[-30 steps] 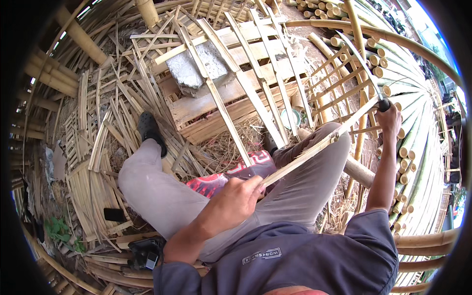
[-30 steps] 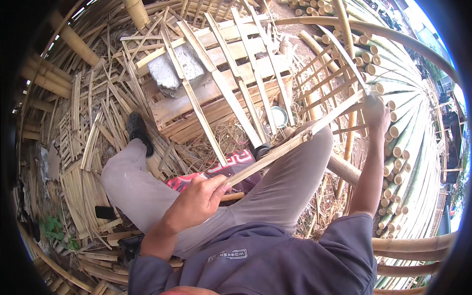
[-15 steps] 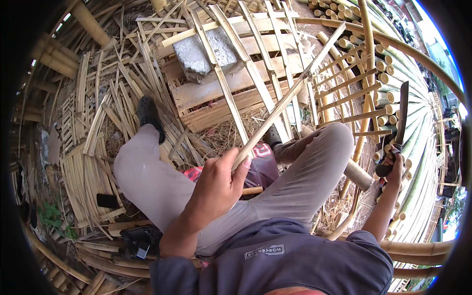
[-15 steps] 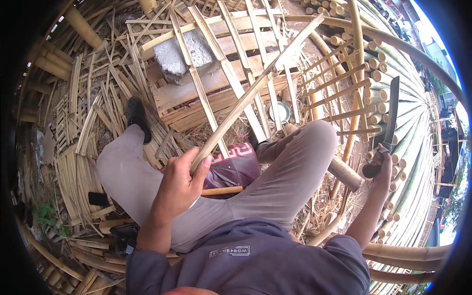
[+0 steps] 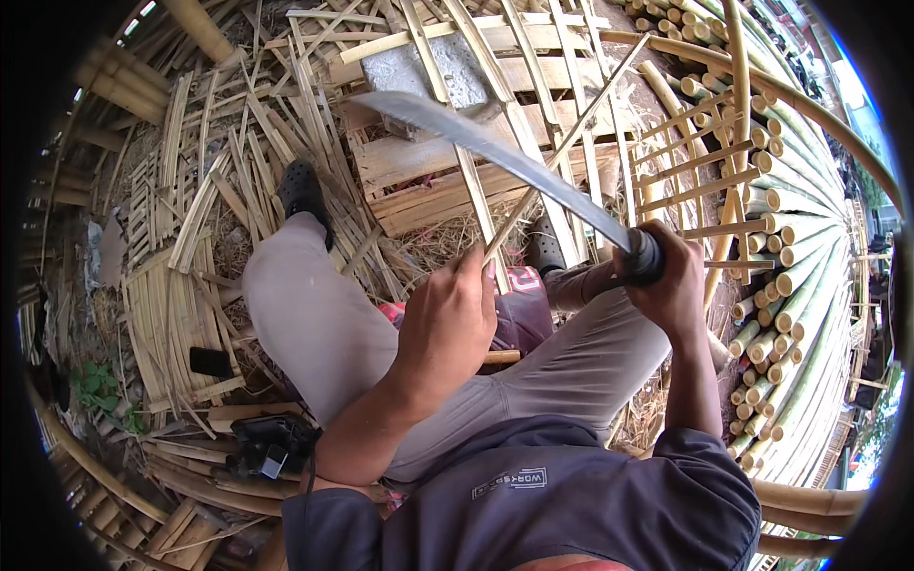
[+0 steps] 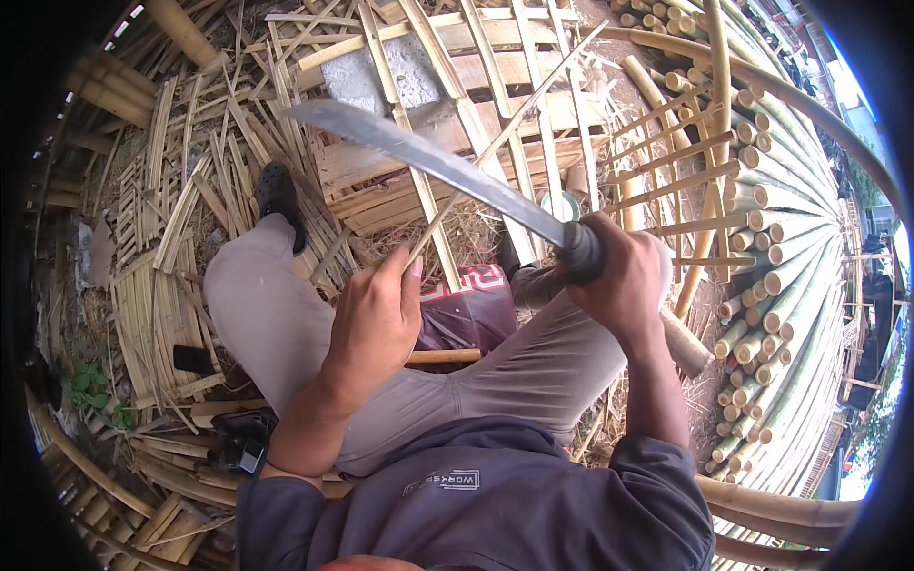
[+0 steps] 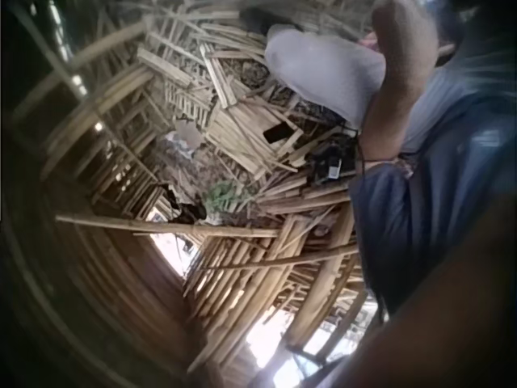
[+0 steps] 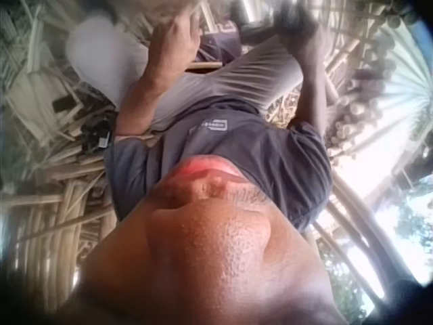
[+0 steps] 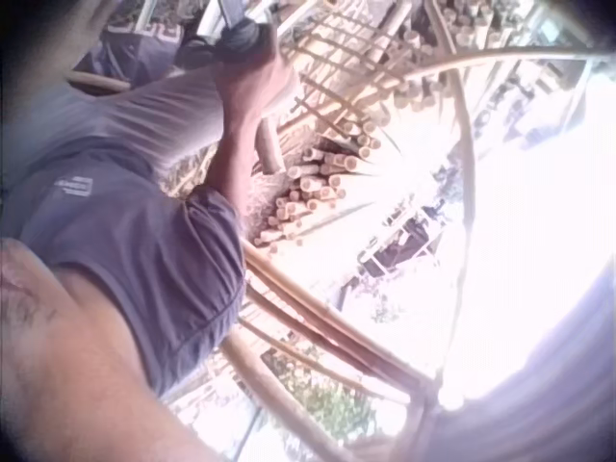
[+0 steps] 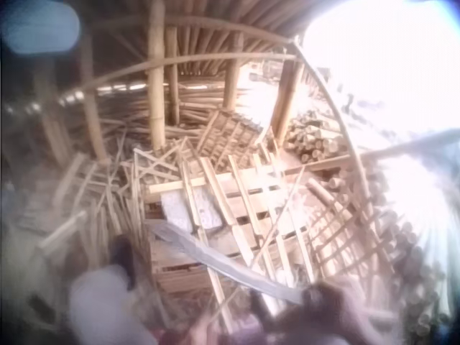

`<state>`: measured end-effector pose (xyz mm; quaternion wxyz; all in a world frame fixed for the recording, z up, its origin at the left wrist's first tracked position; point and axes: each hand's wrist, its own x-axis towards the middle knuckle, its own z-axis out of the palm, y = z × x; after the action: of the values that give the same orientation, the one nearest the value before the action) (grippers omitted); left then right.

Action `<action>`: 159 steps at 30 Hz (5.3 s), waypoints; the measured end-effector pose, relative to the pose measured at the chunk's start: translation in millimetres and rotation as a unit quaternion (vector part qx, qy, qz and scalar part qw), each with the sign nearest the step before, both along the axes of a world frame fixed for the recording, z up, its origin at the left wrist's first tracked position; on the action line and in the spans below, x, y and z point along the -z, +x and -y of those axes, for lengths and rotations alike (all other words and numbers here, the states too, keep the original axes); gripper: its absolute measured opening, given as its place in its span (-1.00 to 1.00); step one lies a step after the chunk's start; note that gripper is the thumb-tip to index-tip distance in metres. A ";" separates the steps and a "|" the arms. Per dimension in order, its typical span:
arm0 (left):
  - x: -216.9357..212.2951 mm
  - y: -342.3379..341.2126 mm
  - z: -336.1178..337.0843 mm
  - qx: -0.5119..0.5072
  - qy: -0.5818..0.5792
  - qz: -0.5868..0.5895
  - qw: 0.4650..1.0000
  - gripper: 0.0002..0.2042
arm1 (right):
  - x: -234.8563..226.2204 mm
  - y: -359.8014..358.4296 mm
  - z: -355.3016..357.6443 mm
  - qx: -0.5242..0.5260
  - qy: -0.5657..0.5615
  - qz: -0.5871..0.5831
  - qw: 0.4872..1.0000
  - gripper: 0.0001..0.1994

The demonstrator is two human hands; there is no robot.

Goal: The person constructs a bamboo structure by hammering bamboo slats into a frame and then uses a machete to trim and shape a bamboo piece while sitting on the ground.

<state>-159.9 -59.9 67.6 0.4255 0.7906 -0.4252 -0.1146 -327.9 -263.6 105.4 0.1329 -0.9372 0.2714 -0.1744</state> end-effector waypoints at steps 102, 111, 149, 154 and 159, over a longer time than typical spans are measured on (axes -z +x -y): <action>8.8 14.8 8.5 -0.016 -0.009 -0.026 0.999 -0.73 | 15.3 92.9 91.7 -0.023 -0.238 -0.090 0.967 -0.71; -1.6 21.5 -0.3 -0.040 0.013 -0.022 0.999 -0.70 | -38.1 84.9 138.3 0.235 -0.256 -0.180 0.921 -0.80; -1.6 15.6 -4.9 -0.005 -0.020 -0.012 1.000 -0.74 | 13.4 45.7 59.6 0.061 -0.102 0.019 0.993 -0.77; -2.1 10.6 -2.0 0.012 -0.040 -0.012 0.999 -0.74 | 5.2 35.3 87.7 0.159 -0.138 -0.009 0.978 -0.75; -3.9 9.3 2.4 0.020 -0.043 -0.007 0.999 -0.72 | 2.1 40.4 95.1 0.180 -0.142 -0.019 0.973 -0.72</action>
<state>-150.6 -62.3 71.6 0.4596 0.7623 -0.4423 -0.1098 -287.4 -358.7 103.3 -0.0404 -0.8856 0.4101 -0.2141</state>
